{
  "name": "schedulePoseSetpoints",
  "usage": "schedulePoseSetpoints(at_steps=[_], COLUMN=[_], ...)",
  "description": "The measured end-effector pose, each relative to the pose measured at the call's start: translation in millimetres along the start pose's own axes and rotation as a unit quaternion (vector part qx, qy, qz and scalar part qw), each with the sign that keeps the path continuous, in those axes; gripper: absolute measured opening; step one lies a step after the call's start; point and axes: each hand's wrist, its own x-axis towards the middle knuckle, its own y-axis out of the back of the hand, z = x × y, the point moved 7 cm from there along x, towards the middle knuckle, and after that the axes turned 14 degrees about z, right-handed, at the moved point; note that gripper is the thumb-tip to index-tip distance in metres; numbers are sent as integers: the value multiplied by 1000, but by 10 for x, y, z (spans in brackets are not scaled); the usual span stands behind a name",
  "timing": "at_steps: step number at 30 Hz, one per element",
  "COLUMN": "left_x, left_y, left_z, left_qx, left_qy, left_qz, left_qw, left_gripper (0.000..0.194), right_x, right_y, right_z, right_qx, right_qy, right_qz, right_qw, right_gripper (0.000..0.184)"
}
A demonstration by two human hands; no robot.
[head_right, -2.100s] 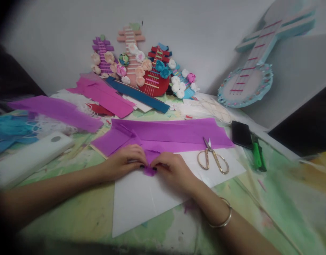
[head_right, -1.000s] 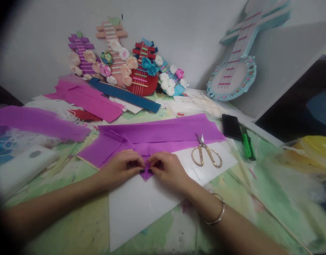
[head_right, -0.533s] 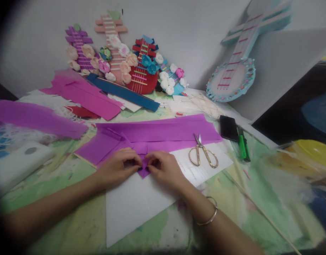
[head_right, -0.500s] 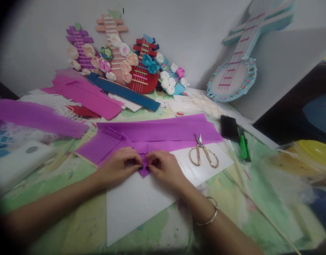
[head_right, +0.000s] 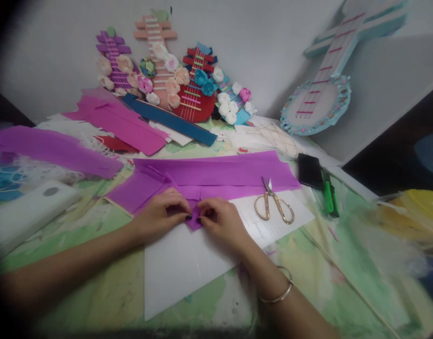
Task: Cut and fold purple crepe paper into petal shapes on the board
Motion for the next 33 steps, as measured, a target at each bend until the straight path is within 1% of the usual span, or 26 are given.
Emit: schedulePoseSetpoints(at_steps=[3,8,14,28,33], left_x=[0,-1,-4,-7,-5], left_y=[9,-41,-52,-41,-45], left_z=[-4,-13,-17,-12,-18], left_qx=[-4,8,12,18,17], left_qy=[7,-5,2,2,-3], left_qz=[0,-25,-34,-21,-21], left_qw=[1000,1000,999,1000,1000], left_gripper=[14,15,15,12,11], right_x=[0,2,1,-4,3], right_y=[0,-2,-1,-4,3], right_z=[10,-6,-13,-22,-38], right_qx=[-1,8,11,-5,-23], right_qy=[1,-9,-2,3,23], right_qz=[2,1,4,1,1], right_qw=[1000,1000,1000,1000,999], right_gripper=[29,29,26,25,22])
